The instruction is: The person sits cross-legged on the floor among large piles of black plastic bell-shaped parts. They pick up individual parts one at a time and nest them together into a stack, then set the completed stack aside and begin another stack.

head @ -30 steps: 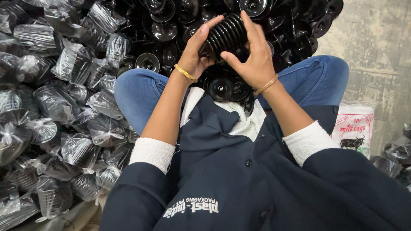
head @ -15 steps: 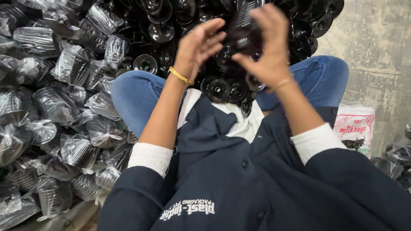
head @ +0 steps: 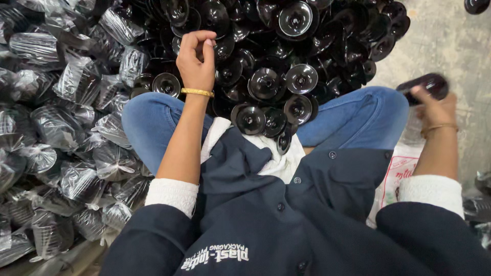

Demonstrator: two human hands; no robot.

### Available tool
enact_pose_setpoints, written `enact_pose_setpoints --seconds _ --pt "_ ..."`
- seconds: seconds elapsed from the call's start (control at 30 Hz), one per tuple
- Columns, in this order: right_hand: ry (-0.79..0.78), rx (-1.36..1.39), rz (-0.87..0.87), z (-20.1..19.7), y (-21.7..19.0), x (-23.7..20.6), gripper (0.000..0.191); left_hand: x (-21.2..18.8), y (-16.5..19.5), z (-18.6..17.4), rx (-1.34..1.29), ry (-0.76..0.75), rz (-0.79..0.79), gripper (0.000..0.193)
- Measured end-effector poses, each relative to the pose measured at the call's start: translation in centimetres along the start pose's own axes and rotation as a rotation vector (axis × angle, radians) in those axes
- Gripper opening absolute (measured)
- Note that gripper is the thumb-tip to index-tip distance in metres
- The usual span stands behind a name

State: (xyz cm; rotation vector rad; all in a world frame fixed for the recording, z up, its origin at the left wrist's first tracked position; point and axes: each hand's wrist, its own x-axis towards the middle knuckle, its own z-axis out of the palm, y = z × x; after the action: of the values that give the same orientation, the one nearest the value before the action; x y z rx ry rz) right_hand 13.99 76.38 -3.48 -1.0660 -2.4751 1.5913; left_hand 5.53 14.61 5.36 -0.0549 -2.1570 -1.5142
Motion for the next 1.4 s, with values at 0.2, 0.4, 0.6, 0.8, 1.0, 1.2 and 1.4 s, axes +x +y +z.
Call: enact_pose_setpoints --seconds 0.2,0.4,0.6,0.8,1.0,1.2,1.4 --pt "0.243 0.540 0.060 1.6 -4.5 4.0 0.112 0.0 0.7 -0.2 0.033 -0.033 0.011 0.010" --pt "0.014 0.276 -0.465 7.4 -10.8 6.7 0.073 0.0 1.1 -0.3 0.092 -0.016 0.025 0.011" --pt "-0.215 -0.240 -0.866 21.6 -13.8 -3.4 0.060 -0.5 1.8 0.0 0.182 -0.099 0.125 0.013" --pt "-0.259 -0.236 -1.041 25.1 -17.7 -13.9 0.069 -0.5 1.6 0.9 0.163 -0.106 0.129 0.013" --pt "-0.337 -0.235 -0.936 23.4 -19.1 -17.8 0.057 -0.6 1.8 1.1 0.153 -0.126 0.109 0.012" --pt "-0.340 -0.109 -0.977 22.8 -21.1 -20.0 0.068 -0.4 2.9 1.1 -0.004 -0.192 -0.012 0.012" --pt "-0.364 -0.098 -1.065 24.3 -22.5 -23.5 0.076 -0.6 3.7 0.6 -0.217 -0.398 -0.055 0.029"
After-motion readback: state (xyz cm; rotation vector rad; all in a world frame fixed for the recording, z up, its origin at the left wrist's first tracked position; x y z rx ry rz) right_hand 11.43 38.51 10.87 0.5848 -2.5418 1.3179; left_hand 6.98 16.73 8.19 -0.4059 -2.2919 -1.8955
